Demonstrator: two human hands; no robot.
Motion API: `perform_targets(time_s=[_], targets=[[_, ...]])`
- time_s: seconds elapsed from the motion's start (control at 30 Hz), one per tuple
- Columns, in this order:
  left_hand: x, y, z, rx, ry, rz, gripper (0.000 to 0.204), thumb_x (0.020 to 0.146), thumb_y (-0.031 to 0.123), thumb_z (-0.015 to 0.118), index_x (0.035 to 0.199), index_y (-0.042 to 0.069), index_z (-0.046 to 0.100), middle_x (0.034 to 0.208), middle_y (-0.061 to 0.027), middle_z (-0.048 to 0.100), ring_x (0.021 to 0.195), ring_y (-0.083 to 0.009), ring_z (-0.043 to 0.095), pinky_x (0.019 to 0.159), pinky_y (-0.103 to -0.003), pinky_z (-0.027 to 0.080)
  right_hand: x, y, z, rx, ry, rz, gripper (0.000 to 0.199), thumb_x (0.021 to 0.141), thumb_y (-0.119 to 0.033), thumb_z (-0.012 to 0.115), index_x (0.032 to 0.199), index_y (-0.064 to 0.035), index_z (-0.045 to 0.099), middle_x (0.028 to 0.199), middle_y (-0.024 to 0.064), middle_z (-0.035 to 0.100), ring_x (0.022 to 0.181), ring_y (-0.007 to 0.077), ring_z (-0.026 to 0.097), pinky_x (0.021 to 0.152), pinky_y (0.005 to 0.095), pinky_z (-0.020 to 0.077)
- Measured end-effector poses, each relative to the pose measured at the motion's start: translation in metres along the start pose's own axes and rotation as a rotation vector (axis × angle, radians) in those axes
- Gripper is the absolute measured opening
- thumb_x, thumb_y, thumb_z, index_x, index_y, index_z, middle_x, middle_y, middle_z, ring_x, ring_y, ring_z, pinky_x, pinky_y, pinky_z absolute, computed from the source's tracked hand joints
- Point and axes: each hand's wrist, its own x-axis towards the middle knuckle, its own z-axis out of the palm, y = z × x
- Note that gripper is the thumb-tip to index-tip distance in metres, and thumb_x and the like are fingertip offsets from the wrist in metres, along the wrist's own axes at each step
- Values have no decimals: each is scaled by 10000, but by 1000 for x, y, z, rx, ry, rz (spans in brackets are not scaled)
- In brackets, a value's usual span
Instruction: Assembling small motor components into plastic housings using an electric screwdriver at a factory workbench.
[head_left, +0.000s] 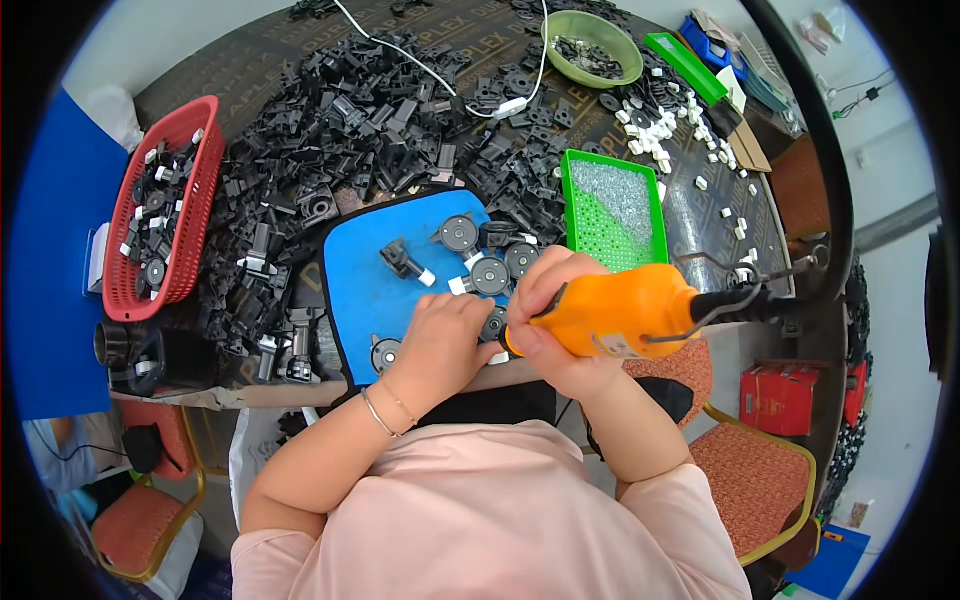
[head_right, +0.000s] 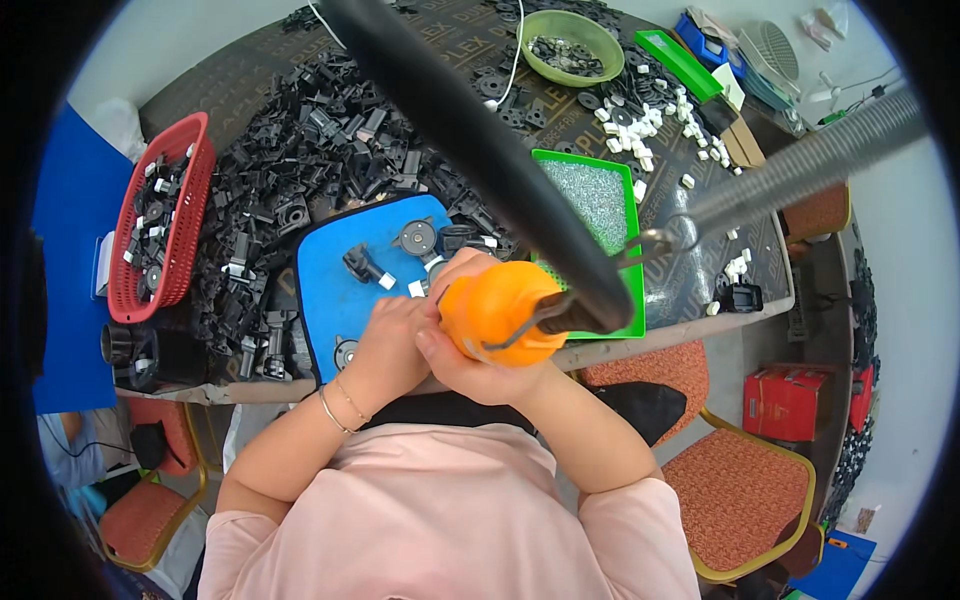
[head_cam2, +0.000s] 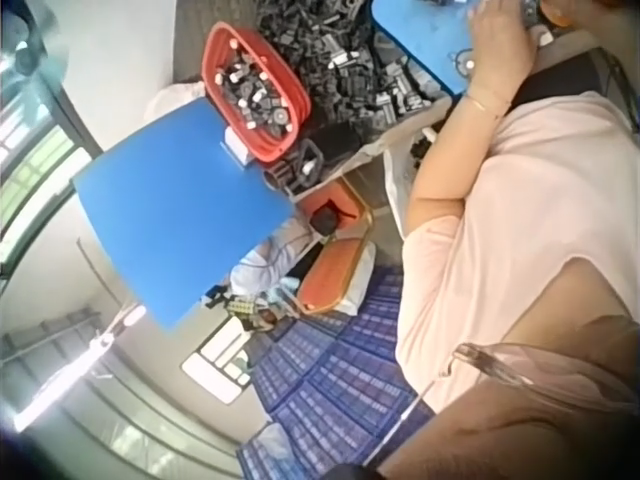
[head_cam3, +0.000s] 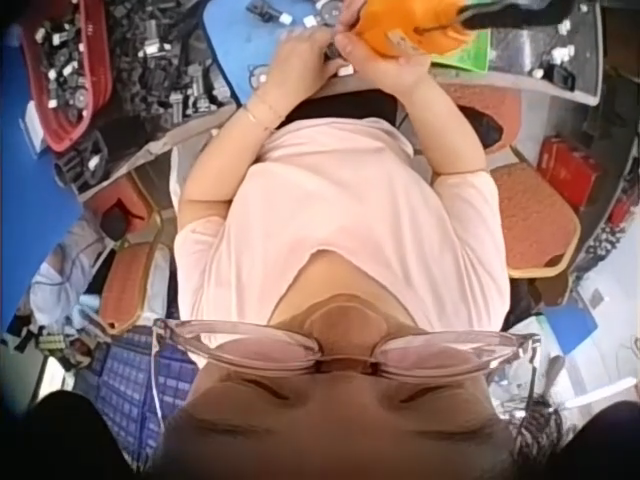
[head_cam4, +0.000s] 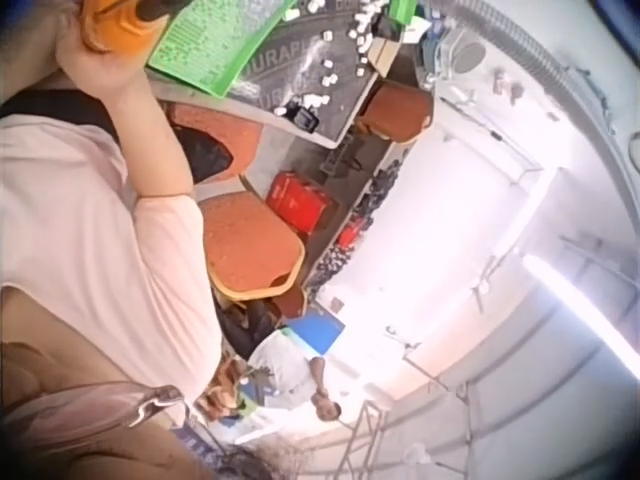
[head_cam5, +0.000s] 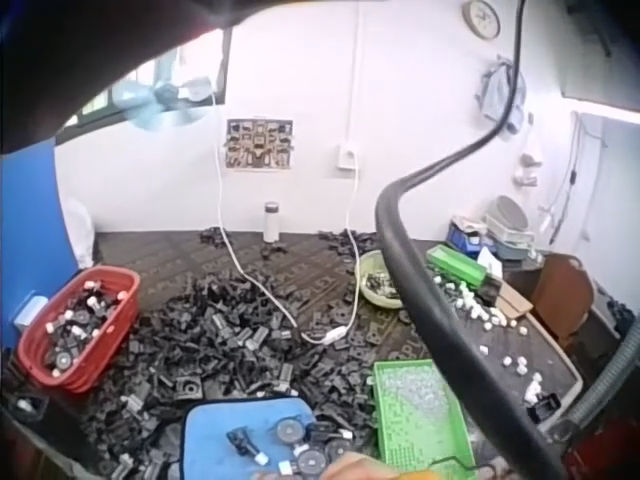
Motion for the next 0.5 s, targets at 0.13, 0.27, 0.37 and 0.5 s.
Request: perform_targets(time_s=[0.13, 0.27, 0.37, 0.5], targets=[[0, -1, 0, -12, 5, 11, 458, 688, 191, 781, 1078, 20, 614, 985, -115, 647, 962, -287, 585, 866, -392, 401, 1, 1, -1, 26, 7, 20, 258, 744, 49, 658, 927, -45, 502, 883, 98, 498, 662, 148, 561, 613, 254, 480], [-1, 0, -2, -37, 9, 12, 457, 686, 189, 781, 1075, 19, 614, 979, -115, 647, 957, -291, 584, 866, -392, 401, 1, -4, -9, -53, -1, -17, 253, 755, 13, 675, 930, -34, 498, 888, 100, 498, 649, 153, 562, 592, 264, 480], [-1, 1, -2, -43, 29, 22, 455, 685, 192, 782, 1069, 18, 612, 975, -119, 645, 950, -297, 585, 865, -392, 401, -3, -5, -16, 15, 83, -9, 265, 776, -48, 704, 937, -23, 494, 890, 99, 494, 630, 159, 562, 579, 281, 488], [-2, 10, -8, -55, 103, 45, 427, 679, 186, 783, 1049, 52, 618, 992, -82, 631, 988, -268, 562, 890, -406, 375, 1, -12, -16, 114, 171, -27, 285, 793, -95, 719, 948, -19, 492, 896, 97, 490, 614, 165, 560, 574, 295, 495]])
